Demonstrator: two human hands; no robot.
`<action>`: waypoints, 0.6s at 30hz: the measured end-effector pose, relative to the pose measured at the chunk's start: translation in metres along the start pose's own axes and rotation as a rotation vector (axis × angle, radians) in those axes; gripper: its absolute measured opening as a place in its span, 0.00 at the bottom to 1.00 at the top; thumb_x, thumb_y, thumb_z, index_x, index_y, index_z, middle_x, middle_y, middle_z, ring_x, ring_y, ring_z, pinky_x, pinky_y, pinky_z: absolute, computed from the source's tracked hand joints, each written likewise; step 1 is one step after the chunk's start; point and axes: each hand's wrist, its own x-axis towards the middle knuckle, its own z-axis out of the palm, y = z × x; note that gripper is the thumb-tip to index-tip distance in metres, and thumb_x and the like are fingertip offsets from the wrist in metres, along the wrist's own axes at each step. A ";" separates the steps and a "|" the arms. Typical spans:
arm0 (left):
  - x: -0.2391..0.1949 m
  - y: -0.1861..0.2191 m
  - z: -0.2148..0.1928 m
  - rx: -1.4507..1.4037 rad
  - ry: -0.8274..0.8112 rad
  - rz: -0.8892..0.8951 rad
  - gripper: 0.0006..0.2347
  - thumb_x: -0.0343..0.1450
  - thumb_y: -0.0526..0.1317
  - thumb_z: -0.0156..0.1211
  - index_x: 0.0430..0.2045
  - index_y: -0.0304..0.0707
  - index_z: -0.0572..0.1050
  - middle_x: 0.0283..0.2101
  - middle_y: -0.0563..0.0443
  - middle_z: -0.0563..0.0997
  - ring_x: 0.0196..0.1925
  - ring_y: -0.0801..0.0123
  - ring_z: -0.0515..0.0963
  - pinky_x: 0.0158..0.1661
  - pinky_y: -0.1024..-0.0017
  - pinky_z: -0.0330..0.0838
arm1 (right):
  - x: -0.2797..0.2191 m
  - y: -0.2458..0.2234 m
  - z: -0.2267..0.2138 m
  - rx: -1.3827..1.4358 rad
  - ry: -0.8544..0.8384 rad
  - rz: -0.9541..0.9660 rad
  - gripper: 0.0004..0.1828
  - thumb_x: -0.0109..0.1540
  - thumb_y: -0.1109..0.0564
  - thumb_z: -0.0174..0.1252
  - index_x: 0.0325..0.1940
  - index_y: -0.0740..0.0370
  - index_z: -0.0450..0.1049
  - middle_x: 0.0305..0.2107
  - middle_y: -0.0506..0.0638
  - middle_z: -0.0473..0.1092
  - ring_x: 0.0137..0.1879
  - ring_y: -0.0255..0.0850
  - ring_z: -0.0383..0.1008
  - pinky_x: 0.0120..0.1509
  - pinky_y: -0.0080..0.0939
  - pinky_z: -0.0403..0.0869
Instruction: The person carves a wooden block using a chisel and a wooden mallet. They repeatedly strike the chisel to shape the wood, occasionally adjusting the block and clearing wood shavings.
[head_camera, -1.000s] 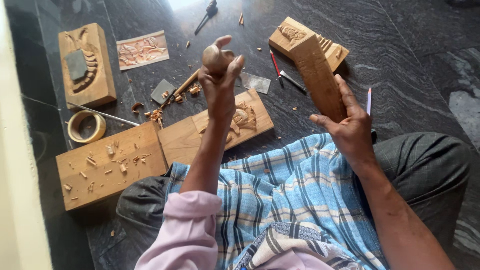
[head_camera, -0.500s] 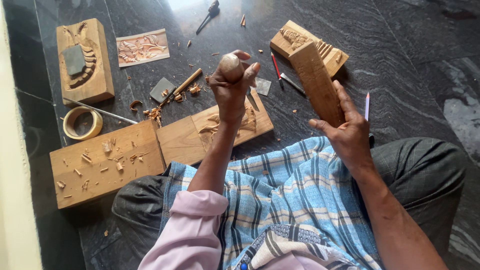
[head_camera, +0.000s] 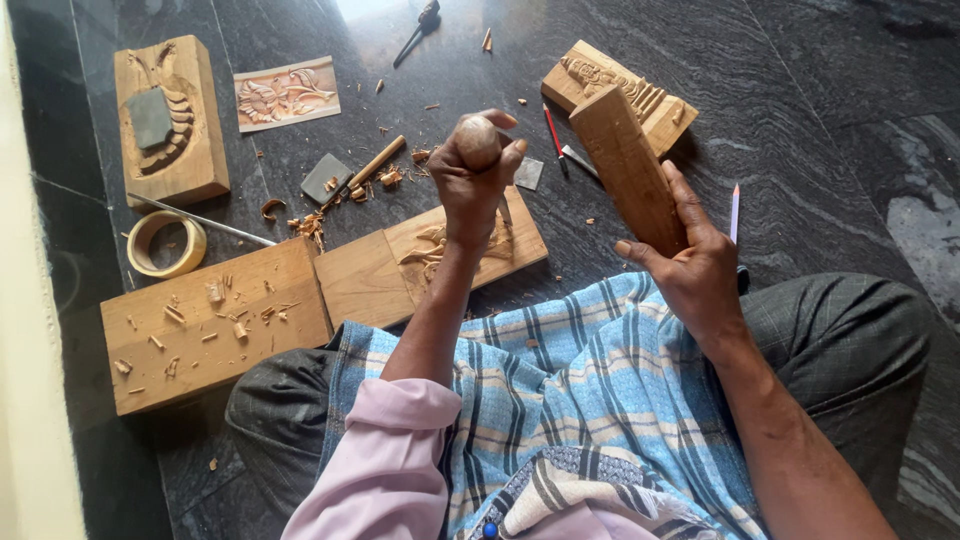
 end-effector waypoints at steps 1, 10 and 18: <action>-0.001 0.000 0.000 0.034 0.011 0.026 0.08 0.68 0.28 0.68 0.40 0.35 0.79 0.29 0.57 0.81 0.28 0.84 0.78 0.28 0.85 0.72 | -0.001 -0.003 0.000 -0.014 0.007 -0.002 0.48 0.58 0.56 0.71 0.78 0.59 0.55 0.64 0.65 0.68 0.65 0.51 0.75 0.66 0.47 0.78; -0.014 0.005 0.006 0.155 0.007 0.078 0.08 0.67 0.27 0.65 0.37 0.35 0.79 0.31 0.56 0.82 0.31 0.83 0.81 0.31 0.84 0.75 | 0.021 -0.067 -0.030 0.039 0.166 -0.458 0.39 0.73 0.53 0.66 0.82 0.48 0.50 0.56 0.58 0.76 0.46 0.42 0.84 0.44 0.34 0.87; -0.015 -0.023 -0.014 0.143 0.036 0.214 0.06 0.67 0.28 0.71 0.27 0.36 0.78 0.26 0.55 0.82 0.28 0.81 0.79 0.30 0.83 0.74 | 0.069 -0.094 -0.008 -0.836 -0.080 -0.797 0.29 0.74 0.47 0.54 0.79 0.47 0.59 0.25 0.51 0.74 0.21 0.32 0.70 0.20 0.36 0.72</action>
